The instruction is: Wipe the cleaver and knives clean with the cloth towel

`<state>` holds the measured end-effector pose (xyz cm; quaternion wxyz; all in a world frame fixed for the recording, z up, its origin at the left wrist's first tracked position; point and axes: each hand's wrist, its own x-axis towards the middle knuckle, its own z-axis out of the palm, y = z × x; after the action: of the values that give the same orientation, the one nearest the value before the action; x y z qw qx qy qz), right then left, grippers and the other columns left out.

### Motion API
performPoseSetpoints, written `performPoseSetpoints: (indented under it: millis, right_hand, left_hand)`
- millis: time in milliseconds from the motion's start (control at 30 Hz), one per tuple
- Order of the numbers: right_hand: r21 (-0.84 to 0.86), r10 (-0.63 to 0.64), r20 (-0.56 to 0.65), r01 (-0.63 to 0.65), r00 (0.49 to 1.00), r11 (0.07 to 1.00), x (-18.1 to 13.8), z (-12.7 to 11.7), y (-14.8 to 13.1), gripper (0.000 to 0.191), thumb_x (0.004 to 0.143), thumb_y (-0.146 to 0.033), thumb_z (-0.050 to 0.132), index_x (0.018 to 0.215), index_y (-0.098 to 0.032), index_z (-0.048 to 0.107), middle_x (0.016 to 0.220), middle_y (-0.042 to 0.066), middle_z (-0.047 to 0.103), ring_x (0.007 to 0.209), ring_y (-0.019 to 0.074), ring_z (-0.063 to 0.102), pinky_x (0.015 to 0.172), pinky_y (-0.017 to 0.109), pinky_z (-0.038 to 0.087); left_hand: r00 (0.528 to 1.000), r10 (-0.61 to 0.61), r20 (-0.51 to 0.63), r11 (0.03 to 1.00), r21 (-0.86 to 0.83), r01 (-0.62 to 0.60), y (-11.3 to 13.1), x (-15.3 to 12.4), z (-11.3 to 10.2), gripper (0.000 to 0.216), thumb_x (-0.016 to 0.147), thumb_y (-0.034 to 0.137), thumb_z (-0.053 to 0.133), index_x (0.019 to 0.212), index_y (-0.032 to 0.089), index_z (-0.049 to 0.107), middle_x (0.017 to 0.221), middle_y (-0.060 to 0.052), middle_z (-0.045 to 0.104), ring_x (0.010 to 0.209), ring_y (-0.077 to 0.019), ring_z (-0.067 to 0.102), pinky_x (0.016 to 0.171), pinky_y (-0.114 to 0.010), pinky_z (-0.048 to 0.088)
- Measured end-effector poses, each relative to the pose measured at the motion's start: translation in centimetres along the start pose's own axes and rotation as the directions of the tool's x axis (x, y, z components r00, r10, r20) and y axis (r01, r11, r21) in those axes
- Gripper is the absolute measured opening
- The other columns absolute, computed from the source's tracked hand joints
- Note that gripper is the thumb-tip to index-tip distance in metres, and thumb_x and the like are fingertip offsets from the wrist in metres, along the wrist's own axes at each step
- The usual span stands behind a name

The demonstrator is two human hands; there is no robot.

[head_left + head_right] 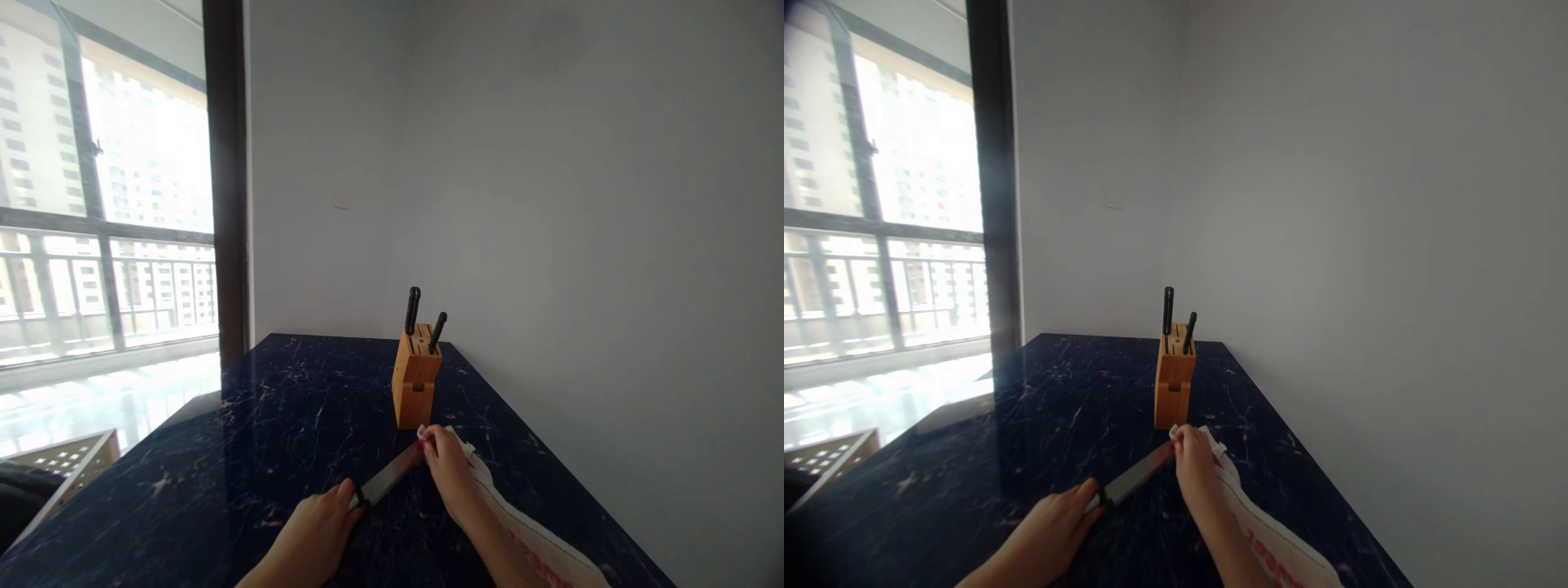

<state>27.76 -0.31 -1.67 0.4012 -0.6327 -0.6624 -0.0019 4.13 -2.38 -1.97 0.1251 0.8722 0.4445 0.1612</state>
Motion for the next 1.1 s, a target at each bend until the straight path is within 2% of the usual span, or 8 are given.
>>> performPoseSetpoints:
  millis: [200,367,467,567,633,800,933,1100]
  right_hand:
    - [-0.051,0.018,0.016,-0.017,1.000,0.999,0.0,-0.2,-0.3,0.016,0.073,-0.008,0.041,0.075,-0.021,0.050,0.077,0.003,0.056,0.078,0.0169,0.053,0.071,0.026,0.039]
    - [-0.032,-0.056,0.105,0.060,0.993,0.998,-1.8,0.6,-4.1,0.018,0.062,-0.003,0.047,0.068,-0.020,0.050,0.072,0.000,0.055,0.077,0.0166,0.052,0.074,0.026,0.038]
    - [0.072,-0.166,0.177,0.155,0.970,0.985,-3.2,0.9,-6.7,0.019,0.066,-0.004,0.047,0.073,-0.021,0.051,0.078,0.000,0.057,0.082,0.0158,0.051,0.081,0.027,0.036]
    - [0.155,-0.195,0.195,0.166,0.961,0.974,-4.0,1.2,-8.0,0.019,0.071,-0.005,0.045,0.078,-0.021,0.053,0.082,-0.001,0.058,0.085,0.0150,0.052,0.088,0.028,0.033]
    - [0.171,-0.179,0.196,0.146,0.964,0.974,-4.3,1.5,-8.1,0.019,0.071,-0.004,0.046,0.077,-0.021,0.054,0.082,-0.001,0.059,0.086,0.0149,0.052,0.090,0.029,0.032]
    - [0.163,-0.096,0.223,0.060,0.970,0.985,-4.4,1.9,-7.6,0.019,0.067,-0.003,0.049,0.073,-0.020,0.054,0.079,0.001,0.058,0.084,0.0154,0.052,0.077,0.024,0.038]
    - [0.188,-0.129,0.200,0.091,0.971,0.978,-4.3,1.8,-7.6,0.018,0.067,-0.004,0.047,0.073,-0.020,0.053,0.080,0.000,0.058,0.084,0.0139,0.052,0.083,0.024,0.035]
    - [0.107,-0.118,0.224,0.096,0.967,0.990,-3.8,1.4,-7.3,0.018,0.064,-0.005,0.048,0.071,-0.020,0.054,0.078,0.001,0.058,0.082,0.0157,0.052,0.077,0.024,0.038]
  left_hand:
    - [1.000,-0.008,0.001,1.000,0.024,0.007,0.1,-0.1,0.1,0.023,0.091,0.032,0.027,0.091,0.020,0.046,0.086,-0.005,0.065,0.079,-0.0186,0.063,0.067,-0.025,0.043]
    - [1.000,-0.011,0.001,0.999,0.037,0.011,0.2,0.0,0.1,0.023,0.091,0.029,0.026,0.090,0.020,0.047,0.085,-0.005,0.065,0.079,-0.0189,0.063,0.068,-0.026,0.044]
    - [1.000,-0.008,0.016,0.999,0.046,0.008,0.3,0.0,0.0,0.023,0.091,0.028,0.026,0.091,0.020,0.048,0.087,-0.005,0.064,0.081,-0.0192,0.062,0.069,-0.026,0.044]
    - [0.999,-0.034,0.039,0.998,0.063,0.032,0.5,-0.1,-0.2,0.023,0.090,0.027,0.026,0.095,0.021,0.048,0.091,-0.005,0.064,0.085,-0.0188,0.062,0.072,-0.026,0.043]
    - [0.998,-0.042,0.046,0.997,0.066,0.039,0.7,-0.1,-0.4,0.023,0.090,0.027,0.026,0.097,0.021,0.047,0.092,-0.005,0.064,0.085,-0.0187,0.061,0.074,-0.026,0.043]
    - [0.997,-0.056,0.060,0.996,0.073,0.052,1.2,-0.1,-0.7,0.024,0.091,0.028,0.026,0.095,0.021,0.048,0.090,-0.005,0.064,0.085,-0.0188,0.062,0.073,-0.026,0.043]
    - [0.996,-0.065,0.065,0.996,0.072,0.060,1.2,-0.1,-0.7,0.024,0.091,0.029,0.026,0.095,0.021,0.048,0.090,-0.005,0.063,0.085,-0.0188,0.062,0.073,-0.026,0.043]
    - [0.999,-0.022,0.044,0.998,0.065,0.019,0.6,0.0,-0.1,0.023,0.091,0.030,0.026,0.089,0.021,0.048,0.087,-0.005,0.064,0.081,-0.0189,0.062,0.068,-0.025,0.043]
